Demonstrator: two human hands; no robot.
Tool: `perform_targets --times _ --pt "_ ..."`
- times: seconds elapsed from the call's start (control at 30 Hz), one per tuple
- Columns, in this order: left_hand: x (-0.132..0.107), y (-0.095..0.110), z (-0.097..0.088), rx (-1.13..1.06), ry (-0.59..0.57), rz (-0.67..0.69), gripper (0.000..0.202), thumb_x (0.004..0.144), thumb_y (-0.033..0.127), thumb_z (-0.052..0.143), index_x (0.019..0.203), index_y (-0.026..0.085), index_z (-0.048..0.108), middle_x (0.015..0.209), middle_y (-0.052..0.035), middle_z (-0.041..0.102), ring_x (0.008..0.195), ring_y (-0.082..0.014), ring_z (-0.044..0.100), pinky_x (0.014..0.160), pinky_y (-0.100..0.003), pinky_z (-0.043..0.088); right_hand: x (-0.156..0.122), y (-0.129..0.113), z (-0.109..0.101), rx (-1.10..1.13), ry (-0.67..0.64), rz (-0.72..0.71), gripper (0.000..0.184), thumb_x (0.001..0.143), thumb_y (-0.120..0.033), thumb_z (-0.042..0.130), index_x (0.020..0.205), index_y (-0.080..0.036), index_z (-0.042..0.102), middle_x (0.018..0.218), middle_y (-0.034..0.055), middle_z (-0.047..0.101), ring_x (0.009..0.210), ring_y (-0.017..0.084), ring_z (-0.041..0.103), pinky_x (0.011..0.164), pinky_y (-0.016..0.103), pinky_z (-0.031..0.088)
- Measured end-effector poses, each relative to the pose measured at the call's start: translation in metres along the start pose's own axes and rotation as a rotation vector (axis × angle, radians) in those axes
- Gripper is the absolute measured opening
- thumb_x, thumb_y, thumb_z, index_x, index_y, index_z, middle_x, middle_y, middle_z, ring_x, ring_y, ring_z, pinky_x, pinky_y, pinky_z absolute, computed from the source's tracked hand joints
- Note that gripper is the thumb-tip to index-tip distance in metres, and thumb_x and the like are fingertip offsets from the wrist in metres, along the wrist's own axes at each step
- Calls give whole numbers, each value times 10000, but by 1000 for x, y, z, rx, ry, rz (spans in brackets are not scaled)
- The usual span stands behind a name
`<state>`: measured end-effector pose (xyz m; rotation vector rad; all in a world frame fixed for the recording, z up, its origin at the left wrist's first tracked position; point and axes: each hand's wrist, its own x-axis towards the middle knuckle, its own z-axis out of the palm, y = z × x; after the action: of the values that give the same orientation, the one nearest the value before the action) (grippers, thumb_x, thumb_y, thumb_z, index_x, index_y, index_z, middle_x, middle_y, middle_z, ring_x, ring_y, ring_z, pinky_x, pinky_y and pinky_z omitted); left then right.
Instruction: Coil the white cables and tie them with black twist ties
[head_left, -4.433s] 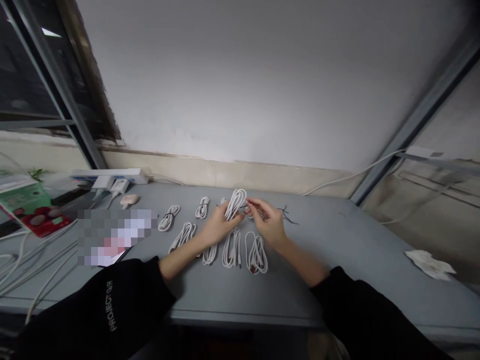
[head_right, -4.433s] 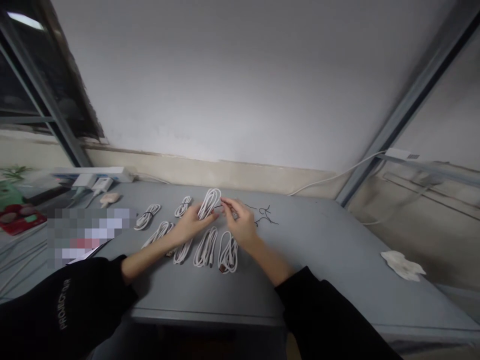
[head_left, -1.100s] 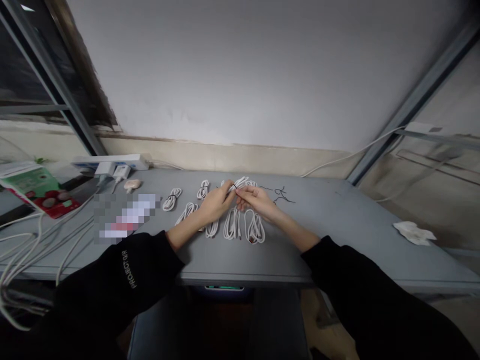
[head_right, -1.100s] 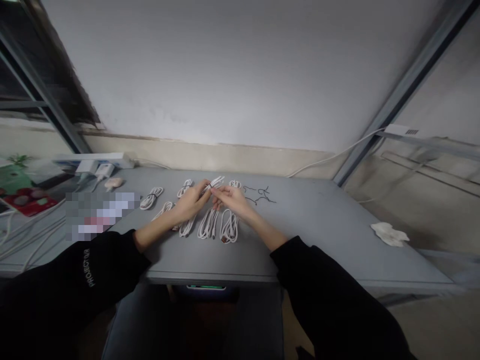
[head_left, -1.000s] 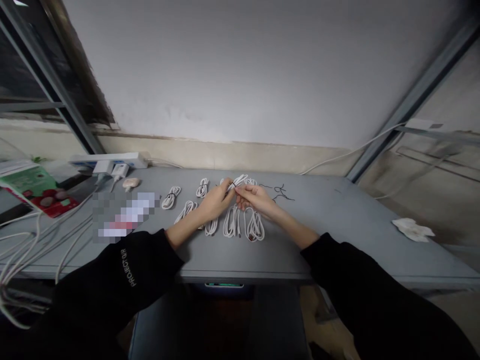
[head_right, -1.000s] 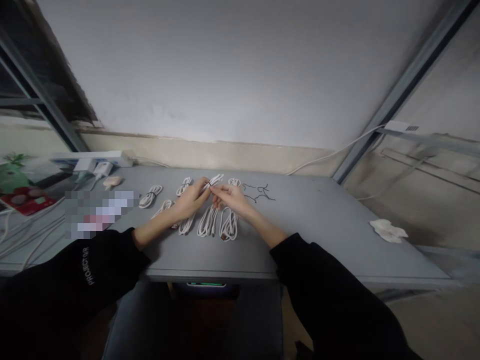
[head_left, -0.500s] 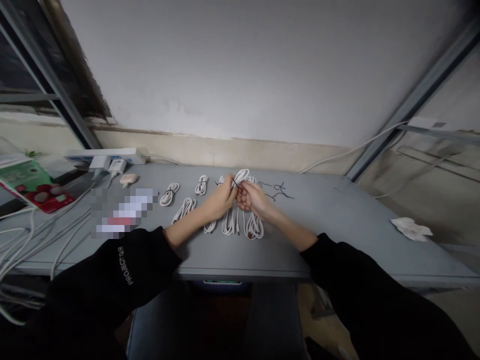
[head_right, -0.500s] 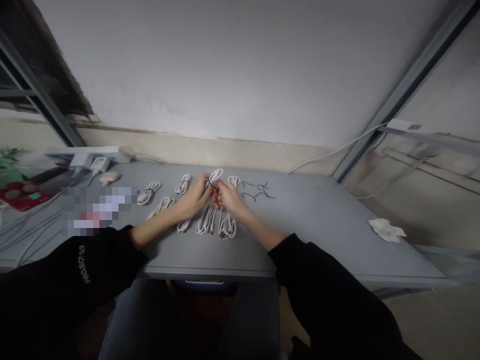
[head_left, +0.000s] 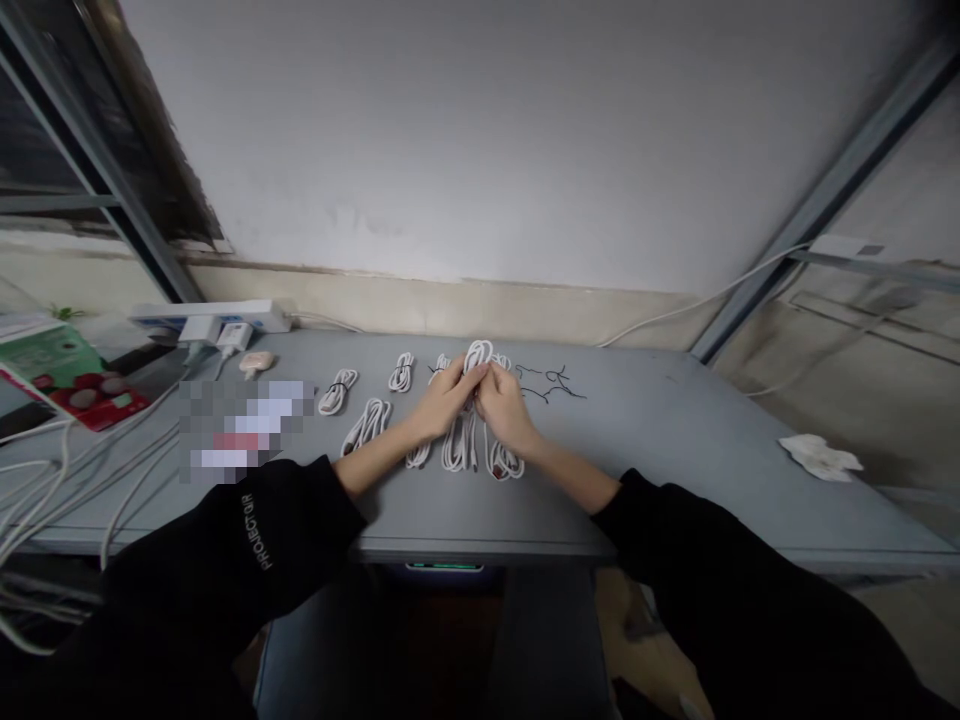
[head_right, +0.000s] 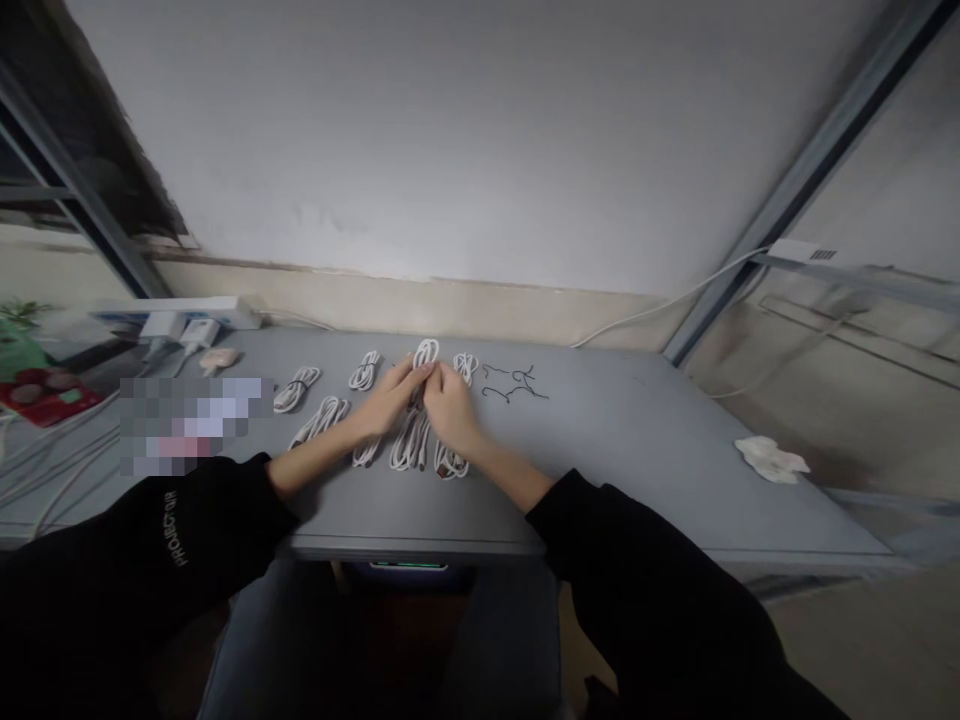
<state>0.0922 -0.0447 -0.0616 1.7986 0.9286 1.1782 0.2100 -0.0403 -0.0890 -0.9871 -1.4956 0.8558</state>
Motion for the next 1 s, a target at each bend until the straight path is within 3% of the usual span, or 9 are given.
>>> perform_targets --times 0.1,0.3,0.47,0.7,0.87,1.0 --pt "2 -3 4 -59 17 -6 234 925 347 480 756 186 494 648 32 445 622 -117 407 594 -229 329 0 0 -1 -144 135 -91 303 931 -391 438 670 -239 423 629 2 482 603 148 473 562 299 388" --pt "7 -7 7 -50 145 -63 262 934 303 502 704 182 468 578 51 398 545 -90 374 540 -216 311 -3 -7 3 -215 127 -51 328 959 -326 393 644 -235 404 606 -4 469 569 150 477 548 300 391" --pt "10 -7 4 -170 147 -136 256 912 329 530 712 173 490 577 38 454 512 -77 419 478 -195 333 -4 -10 0 -329 107 -88 285 946 -321 409 673 -238 411 579 -20 431 511 142 426 537 294 328" --pt "14 -1 -5 -360 -1 -384 133 848 280 564 913 163 558 474 38 523 302 -100 446 319 -190 278 3 -9 -11 -603 -20 -155 263 953 -313 378 728 -230 487 589 2 475 540 164 434 567 307 276" --pt "12 9 -7 -350 15 -455 347 882 242 564 1218 168 529 566 44 560 333 -81 468 323 -177 308 2 -15 -16 -812 -89 -134 272 982 -290 333 908 -193 576 711 45 605 618 179 514 575 293 268" --pt "7 15 -7 -343 11 -465 434 914 257 554 1333 177 473 669 21 619 318 -62 442 331 -201 331 3 -19 -21 -927 -129 -147 311 1000 -297 308 1010 -181 596 733 55 642 616 180 534 570 289 256"
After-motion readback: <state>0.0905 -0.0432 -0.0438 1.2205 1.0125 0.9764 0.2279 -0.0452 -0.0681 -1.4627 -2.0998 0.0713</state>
